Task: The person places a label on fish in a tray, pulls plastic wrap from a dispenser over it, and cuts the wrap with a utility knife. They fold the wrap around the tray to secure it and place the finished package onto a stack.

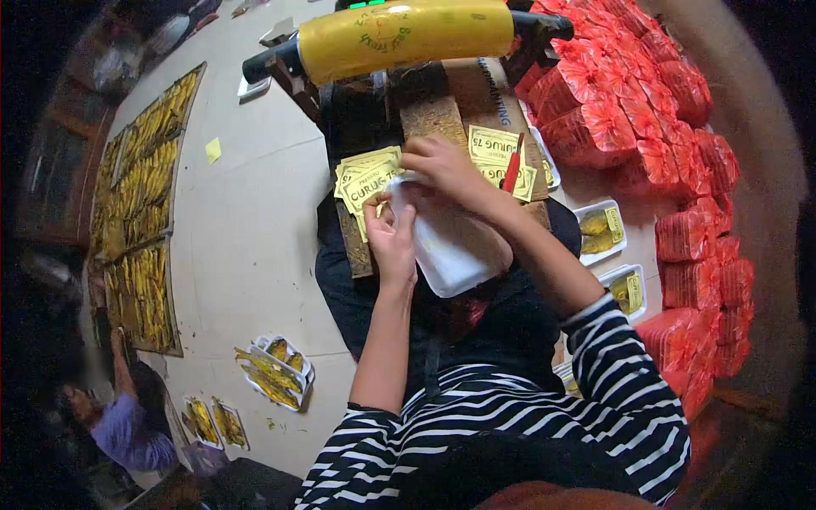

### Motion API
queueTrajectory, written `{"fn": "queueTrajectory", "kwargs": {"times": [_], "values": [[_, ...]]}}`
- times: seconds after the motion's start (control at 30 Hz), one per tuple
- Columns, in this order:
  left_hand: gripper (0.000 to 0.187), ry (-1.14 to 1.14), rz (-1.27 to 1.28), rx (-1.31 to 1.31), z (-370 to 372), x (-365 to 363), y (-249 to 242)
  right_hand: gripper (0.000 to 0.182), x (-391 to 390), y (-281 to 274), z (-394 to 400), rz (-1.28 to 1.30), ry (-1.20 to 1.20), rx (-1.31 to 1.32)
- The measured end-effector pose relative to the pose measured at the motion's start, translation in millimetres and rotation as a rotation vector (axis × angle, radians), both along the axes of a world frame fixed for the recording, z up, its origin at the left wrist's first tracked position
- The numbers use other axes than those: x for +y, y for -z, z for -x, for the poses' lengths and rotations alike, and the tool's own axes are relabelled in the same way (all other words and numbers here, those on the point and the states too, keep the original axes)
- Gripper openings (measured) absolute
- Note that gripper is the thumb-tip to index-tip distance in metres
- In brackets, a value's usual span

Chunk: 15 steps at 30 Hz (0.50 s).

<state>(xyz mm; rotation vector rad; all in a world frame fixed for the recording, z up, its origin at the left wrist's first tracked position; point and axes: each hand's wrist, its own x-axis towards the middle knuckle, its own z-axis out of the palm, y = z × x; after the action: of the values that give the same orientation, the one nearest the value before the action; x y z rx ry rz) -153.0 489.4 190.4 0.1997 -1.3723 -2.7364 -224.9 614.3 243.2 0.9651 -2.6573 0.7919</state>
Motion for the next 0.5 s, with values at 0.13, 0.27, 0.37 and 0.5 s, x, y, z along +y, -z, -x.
{"fn": "queueTrajectory", "kwargs": {"times": [0.13, 0.27, 0.37, 0.5], "values": [[0.050, -0.057, 0.220, 0.020, 0, 4, -19, 0.022, -17, 2, 11, 0.051, -0.118, -0.013], [0.054, 0.099, 0.032, 0.122, -18, 29, -86, 0.043, 48, -14, -50, 0.296, 0.006, -0.082], [0.068, 0.400, 0.020, 0.119, -58, 82, -120, 0.053, 97, -47, -118, 0.498, 0.136, -0.264], [0.077, 0.851, 0.333, 0.652, -75, 137, -102, 0.032, 194, -38, -151, 0.462, 0.586, -0.412]]}}
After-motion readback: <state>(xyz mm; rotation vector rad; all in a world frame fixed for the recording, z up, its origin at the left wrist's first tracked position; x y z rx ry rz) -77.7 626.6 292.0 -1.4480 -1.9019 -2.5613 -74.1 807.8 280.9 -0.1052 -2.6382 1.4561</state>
